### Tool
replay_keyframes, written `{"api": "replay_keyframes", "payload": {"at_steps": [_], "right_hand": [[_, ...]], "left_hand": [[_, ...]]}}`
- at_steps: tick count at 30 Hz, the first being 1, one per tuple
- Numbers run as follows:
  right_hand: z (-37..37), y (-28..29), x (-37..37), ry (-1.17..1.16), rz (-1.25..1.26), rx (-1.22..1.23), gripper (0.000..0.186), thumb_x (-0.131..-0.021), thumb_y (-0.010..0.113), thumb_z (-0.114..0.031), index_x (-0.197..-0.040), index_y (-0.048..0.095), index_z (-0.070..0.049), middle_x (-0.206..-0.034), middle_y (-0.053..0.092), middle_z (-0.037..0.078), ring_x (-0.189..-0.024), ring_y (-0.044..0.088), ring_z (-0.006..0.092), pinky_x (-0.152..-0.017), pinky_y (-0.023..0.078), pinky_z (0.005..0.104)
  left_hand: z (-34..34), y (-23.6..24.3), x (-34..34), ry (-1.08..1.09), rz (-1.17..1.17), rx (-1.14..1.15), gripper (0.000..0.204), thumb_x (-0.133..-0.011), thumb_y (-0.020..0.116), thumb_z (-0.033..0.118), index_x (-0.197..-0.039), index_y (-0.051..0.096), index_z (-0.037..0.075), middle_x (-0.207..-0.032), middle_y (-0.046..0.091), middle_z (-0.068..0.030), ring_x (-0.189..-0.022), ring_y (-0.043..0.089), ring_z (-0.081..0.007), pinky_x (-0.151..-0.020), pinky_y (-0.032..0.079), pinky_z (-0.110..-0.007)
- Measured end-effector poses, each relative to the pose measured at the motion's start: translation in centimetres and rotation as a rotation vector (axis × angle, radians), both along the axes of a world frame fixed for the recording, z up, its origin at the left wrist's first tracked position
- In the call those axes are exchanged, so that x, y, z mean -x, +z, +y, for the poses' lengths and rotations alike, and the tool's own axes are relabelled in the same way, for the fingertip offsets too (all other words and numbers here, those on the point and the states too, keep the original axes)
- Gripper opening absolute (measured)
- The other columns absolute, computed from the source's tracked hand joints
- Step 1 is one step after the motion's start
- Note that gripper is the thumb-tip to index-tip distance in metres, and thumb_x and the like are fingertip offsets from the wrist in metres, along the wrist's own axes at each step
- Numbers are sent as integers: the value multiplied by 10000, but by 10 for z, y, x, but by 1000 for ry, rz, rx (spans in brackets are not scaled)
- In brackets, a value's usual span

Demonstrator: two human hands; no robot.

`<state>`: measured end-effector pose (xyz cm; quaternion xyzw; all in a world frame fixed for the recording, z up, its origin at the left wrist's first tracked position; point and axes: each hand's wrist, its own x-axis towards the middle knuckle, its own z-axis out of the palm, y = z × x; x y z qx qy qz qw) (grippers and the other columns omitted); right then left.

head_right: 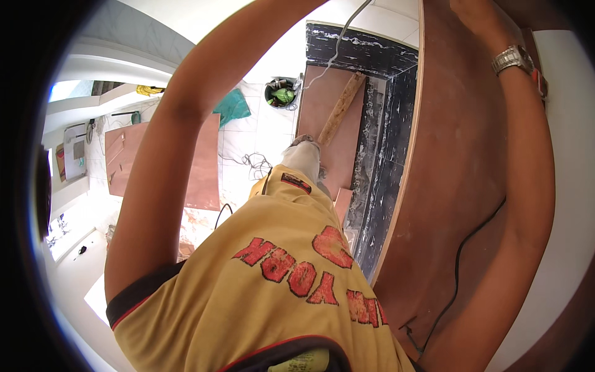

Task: Measure, mark, and saw a piece of plywood for a cabinet installation.

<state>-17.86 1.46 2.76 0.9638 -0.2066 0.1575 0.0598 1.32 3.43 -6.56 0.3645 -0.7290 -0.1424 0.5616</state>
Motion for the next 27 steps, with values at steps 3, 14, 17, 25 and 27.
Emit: {"api": "replay_keyframes", "payload": {"at_steps": [3, 14, 17, 25, 27], "right_hand": [[-6, -8, -12, -177, 4, -70, 231, -970, 611, -159, -1139, 707, -35, -1180, 701, 203, -1107, 651, 406, -949, 527, 412], [-177, -2, 84, -443, -50, 27, 348, -1046, 546, -285, -1374, 630, -206, -1214, 741, 50, -1091, 709, 222, -960, 525, 331], [-190, 0, 125, -506, 10, 58, 379, -1082, 504, -327, -1402, 617, -160, -1253, 724, 94, -1092, 709, 231, -946, 514, 328], [-171, -12, 106, -669, -12, -189, 422, -1084, 505, -365, -1399, 613, -106, -1290, 708, 106, -1167, 687, 202, -981, 499, 327], [-169, -13, 102, -710, -46, -264, 427, -1089, 498, -361, -1391, 614, -83, -1291, 706, 118, -1177, 683, 210, -988, 499, 319]], "left_hand": [[49, -33, -26, 367, -16, -393, 296, -797, 640, 48, -1085, 705, 32, -852, 701, -215, -880, 701, -351, -829, 551, -418], [294, -417, -261, 1154, -611, -1193, 301, -923, 610, 381, -1024, 747, 132, -977, 747, -164, -934, 727, -270, -834, 571, -422], [283, -412, -327, 1110, 35, -1717, 468, -1015, 454, 444, -934, 758, 97, -704, 724, -73, -615, 697, -224, -704, 582, -400], [101, -211, -461, 1204, 307, -445, 362, -1020, 593, 365, -865, 669, 47, -751, 640, -49, -703, 599, -173, -690, 498, -327], [77, -115, -418, 1057, 327, -12, 389, -1061, 540, 312, -768, 552, 57, -707, 517, -32, -695, 496, -183, -695, 444, -348]]}}
